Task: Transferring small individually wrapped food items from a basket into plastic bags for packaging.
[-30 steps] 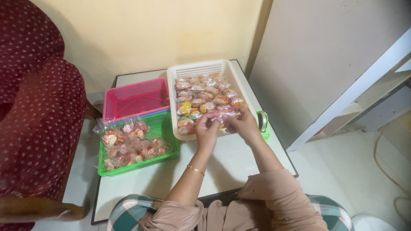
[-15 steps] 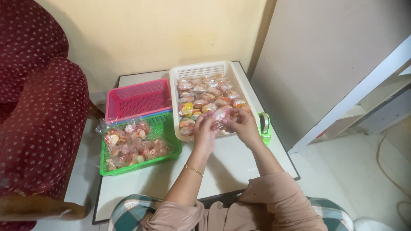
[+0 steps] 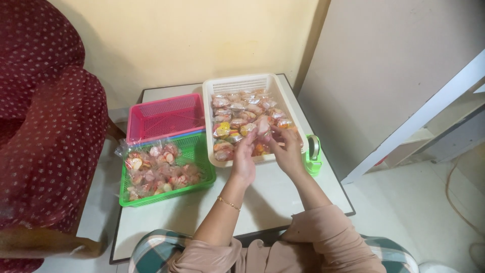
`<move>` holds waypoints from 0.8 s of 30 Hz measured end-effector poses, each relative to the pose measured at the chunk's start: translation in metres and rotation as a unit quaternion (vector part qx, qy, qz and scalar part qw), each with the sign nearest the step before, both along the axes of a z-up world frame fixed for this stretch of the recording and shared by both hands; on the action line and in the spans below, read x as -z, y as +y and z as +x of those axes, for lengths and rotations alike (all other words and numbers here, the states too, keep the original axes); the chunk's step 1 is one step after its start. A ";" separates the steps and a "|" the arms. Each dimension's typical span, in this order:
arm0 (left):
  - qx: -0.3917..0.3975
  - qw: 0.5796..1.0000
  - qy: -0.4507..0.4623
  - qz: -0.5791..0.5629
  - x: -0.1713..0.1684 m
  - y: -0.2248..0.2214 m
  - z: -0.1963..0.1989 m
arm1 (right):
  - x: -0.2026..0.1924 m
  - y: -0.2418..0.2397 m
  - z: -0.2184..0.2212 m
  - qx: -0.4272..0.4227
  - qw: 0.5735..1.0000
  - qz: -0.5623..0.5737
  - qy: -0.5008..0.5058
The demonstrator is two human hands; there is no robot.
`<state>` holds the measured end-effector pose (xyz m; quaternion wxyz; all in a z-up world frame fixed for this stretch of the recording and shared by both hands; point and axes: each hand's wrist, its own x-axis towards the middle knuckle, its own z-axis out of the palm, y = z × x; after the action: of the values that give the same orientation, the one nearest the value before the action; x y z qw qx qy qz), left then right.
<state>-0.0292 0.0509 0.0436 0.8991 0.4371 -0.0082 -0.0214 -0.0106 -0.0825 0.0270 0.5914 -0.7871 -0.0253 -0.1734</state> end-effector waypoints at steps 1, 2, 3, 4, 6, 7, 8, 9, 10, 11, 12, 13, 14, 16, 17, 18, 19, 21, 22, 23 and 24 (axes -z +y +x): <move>-0.001 1.000 0.000 0.000 -0.002 0.000 -0.003 | 0.000 0.001 0.000 -0.001 1.000 0.000 0.000; -0.015 0.999 -0.025 0.038 -0.004 0.000 -0.005 | 0.000 0.001 0.001 -0.011 1.000 0.008 0.008; -0.029 0.995 -0.050 0.078 -0.006 0.000 -0.008 | 0.000 0.002 0.000 -0.021 0.999 0.018 0.016; -0.029 0.995 -0.050 0.078 -0.005 0.001 -0.007 | 0.008 -0.002 0.005 -0.021 0.999 0.018 0.016; -0.043 0.991 -0.054 0.118 -0.004 0.002 -0.003 | 0.025 -0.009 0.016 -0.019 0.996 0.078 0.045; -0.044 0.991 -0.054 0.118 0.000 0.005 0.000 | 0.018 -0.008 0.013 -0.019 0.996 0.078 0.045; -0.069 0.988 -0.040 0.135 0.003 0.009 0.002 | 0.011 -0.007 0.010 -0.058 0.989 0.121 0.063; -0.095 0.984 -0.026 0.151 0.006 0.011 0.005 | 0.003 -0.006 0.007 -0.096 0.979 0.162 0.081; -0.095 0.984 -0.026 0.151 0.010 0.014 0.010 | 0.003 -0.008 0.005 -0.096 0.979 0.162 0.081; -0.085 0.979 -0.029 0.181 0.013 0.017 0.014 | 0.002 -0.010 0.003 -0.129 0.970 0.188 0.081; -0.075 0.974 -0.032 0.210 0.017 0.019 0.018 | 0.001 -0.013 0.001 -0.161 0.960 0.215 0.080; -0.075 0.974 -0.032 0.210 0.017 0.019 0.019 | -0.001 -0.012 0.000 -0.161 0.960 0.214 0.080; -0.042 0.977 -0.031 0.206 0.017 0.018 0.020 | -0.003 -0.012 -0.001 -0.180 0.956 0.217 0.082; -0.008 0.979 -0.030 0.201 0.016 0.019 0.020 | -0.006 -0.011 -0.003 -0.198 0.952 0.220 0.084; -0.012 0.980 -0.031 0.198 0.015 0.019 0.019 | -0.007 -0.011 -0.002 -0.190 0.955 0.210 0.088; -0.017 0.980 -0.032 0.196 0.014 0.020 0.018 | -0.008 -0.011 -0.002 -0.183 0.958 0.199 0.092; -0.017 0.980 -0.032 0.196 0.005 0.020 0.012 | -0.011 -0.012 -0.004 -0.182 0.958 0.199 0.093; -0.018 0.976 -0.046 0.211 -0.012 0.022 -0.001 | -0.016 -0.014 -0.007 -0.179 0.964 0.172 0.098; -0.018 0.976 -0.046 0.211 -0.005 0.021 0.001 | -0.011 -0.018 -0.005 -0.179 0.964 0.172 0.098; -0.016 0.974 -0.054 0.219 0.001 0.020 0.005 | -0.005 -0.022 -0.002 -0.176 0.967 0.152 0.105; -0.014 0.972 -0.061 0.228 0.008 0.020 0.008 | 0.000 -0.026 0.001 -0.173 0.970 0.132 0.112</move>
<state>-0.0209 0.0705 0.0355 0.7737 0.6311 -0.0518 0.0167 -0.0093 -0.1084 0.0273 0.7104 -0.6999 -0.0711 0.0190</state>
